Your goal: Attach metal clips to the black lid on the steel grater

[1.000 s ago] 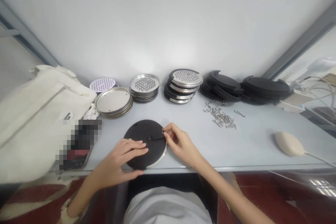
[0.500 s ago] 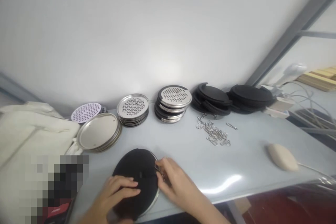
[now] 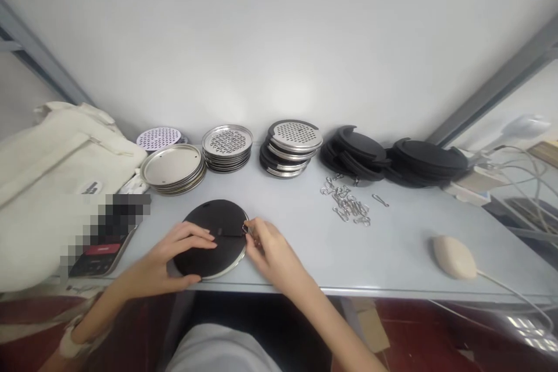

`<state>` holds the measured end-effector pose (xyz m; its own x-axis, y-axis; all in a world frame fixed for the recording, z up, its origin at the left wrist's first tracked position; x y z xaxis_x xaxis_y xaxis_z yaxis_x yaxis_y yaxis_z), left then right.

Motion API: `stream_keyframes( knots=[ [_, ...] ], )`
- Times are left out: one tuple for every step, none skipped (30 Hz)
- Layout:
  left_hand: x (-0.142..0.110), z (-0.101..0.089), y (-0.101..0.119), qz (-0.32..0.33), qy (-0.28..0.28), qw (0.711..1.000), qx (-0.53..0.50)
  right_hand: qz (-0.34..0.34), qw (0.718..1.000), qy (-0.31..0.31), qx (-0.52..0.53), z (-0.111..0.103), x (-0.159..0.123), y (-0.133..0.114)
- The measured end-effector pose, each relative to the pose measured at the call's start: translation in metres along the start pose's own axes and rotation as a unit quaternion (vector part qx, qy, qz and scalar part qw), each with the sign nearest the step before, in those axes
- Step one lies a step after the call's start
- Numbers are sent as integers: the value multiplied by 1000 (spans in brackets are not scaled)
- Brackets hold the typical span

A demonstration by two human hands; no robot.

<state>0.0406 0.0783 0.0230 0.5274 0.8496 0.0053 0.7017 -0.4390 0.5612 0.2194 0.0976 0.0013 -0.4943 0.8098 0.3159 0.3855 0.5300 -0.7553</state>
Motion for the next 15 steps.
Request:
stream_keyframes(
  knots=[
    [0, 0, 1, 0, 4, 1000, -1, -7, 1000, 0, -4, 0, 0, -1],
    [0, 0, 2, -2, 6, 1000, -1, -14, 1000, 0, -9, 0, -1, -2],
    [-1, 0, 3, -5, 9, 1000, 0, -21, 1000, 1, -14, -1, -1, -4],
    [-1, 0, 3, -7, 11, 1000, 1, -28, 999, 2, -19, -2, -1, -5],
    [-1, 0, 4, -9, 12, 1000, 1, -35, 999, 4, -24, -3, 0, -7],
    [-1, 0, 5, -8, 15, 1000, -1, -41, 999, 6, -28, -3, 0, -9],
    [-2, -1, 6, -6, 19, 1000, -6, -46, 998, 7, -31, -4, 0, -10],
    [-2, -2, 7, -3, 21, 1000, -12, -49, 998, 9, -33, -4, 1, -12],
    [-2, -2, 7, 0, 24, 1000, -18, -50, 998, 11, -35, -5, 1, -12],
    [-3, -3, 8, 2, 29, 999, -21, -50, 998, 12, -35, -5, 1, -13],
    [-3, -4, 9, 3, 32, 999, -22, -50, 998, 14, -36, -5, 1, -13],
    [-3, -4, 9, 3, 34, 999, -23, -48, 998, 14, -37, -4, 1, -13],
    [-4, -4, 9, 3, 34, 999, -23, -46, 998, 14, -38, -4, 1, -13],
    [-4, -4, 10, 2, 34, 999, -22, -44, 998, 15, -40, -4, 1, -12],
    [-5, -4, 10, 2, 33, 999, -22, -43, 998, 16, -41, -3, 1, -12]
  ],
)
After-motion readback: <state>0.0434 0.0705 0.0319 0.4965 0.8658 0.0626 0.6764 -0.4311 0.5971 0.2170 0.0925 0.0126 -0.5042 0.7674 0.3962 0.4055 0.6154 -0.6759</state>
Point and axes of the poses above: each hand's wrist, its own x-axis towards the middle knuckle, its own z-axis out of the palm, y = z × x, the point moved 8 cm from there along x, towards the middle knuckle, and after that the axes turned 12 degrees about -z, right-handed, at the moved point
